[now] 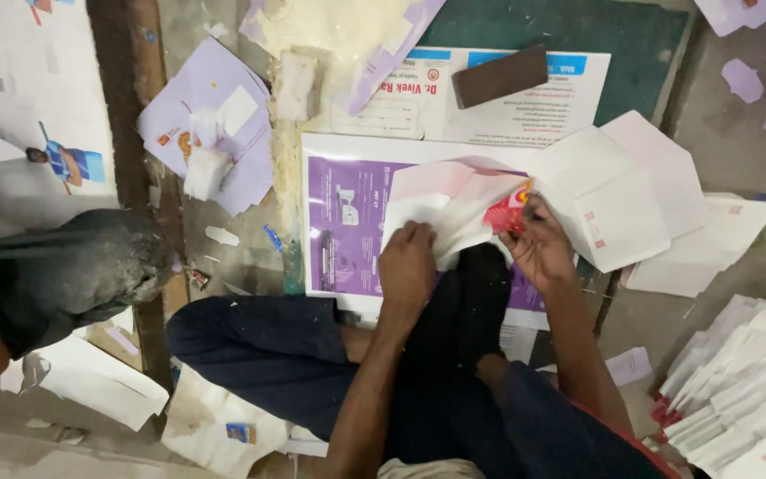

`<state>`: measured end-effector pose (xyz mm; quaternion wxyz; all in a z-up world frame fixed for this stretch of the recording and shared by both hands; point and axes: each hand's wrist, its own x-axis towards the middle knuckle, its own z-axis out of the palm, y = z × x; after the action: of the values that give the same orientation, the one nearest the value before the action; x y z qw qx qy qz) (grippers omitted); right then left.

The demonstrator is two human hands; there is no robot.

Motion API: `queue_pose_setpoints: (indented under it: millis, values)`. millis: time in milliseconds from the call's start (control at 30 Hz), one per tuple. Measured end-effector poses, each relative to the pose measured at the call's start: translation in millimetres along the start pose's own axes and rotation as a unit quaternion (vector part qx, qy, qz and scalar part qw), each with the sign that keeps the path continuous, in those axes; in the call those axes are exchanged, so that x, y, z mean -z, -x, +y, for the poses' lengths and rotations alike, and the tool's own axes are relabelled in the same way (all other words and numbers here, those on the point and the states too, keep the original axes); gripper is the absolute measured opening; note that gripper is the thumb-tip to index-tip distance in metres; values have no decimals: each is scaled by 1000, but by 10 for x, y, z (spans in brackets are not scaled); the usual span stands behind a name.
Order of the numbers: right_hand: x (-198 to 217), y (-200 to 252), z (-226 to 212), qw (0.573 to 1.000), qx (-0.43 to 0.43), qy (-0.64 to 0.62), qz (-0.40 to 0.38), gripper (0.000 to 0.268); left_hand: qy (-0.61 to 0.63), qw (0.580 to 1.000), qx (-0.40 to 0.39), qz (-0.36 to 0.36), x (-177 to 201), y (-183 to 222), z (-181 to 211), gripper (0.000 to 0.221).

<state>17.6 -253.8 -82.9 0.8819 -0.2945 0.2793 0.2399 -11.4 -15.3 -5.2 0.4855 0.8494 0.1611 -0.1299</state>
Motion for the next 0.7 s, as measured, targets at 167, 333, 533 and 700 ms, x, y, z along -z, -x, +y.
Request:
queue_pose_setpoints:
  millis: [167, 333, 533, 700]
  values:
    - [50, 43, 37, 1000, -1, 0, 11, 25, 193, 979, 44, -41, 148, -14, 342, 46]
    - [-244, 28, 54, 995, 13, 83, -47, 36, -12, 999, 33, -17, 71, -13, 139, 25]
    - [-965, 112, 138, 884, 101, 457, 5, 43, -233, 972, -23, -24, -4, 15, 81, 25]
    - [-1290, -227, -19, 756, 156, 635, 25, 43, 155, 980, 118, -41, -157, -34, 63, 43]
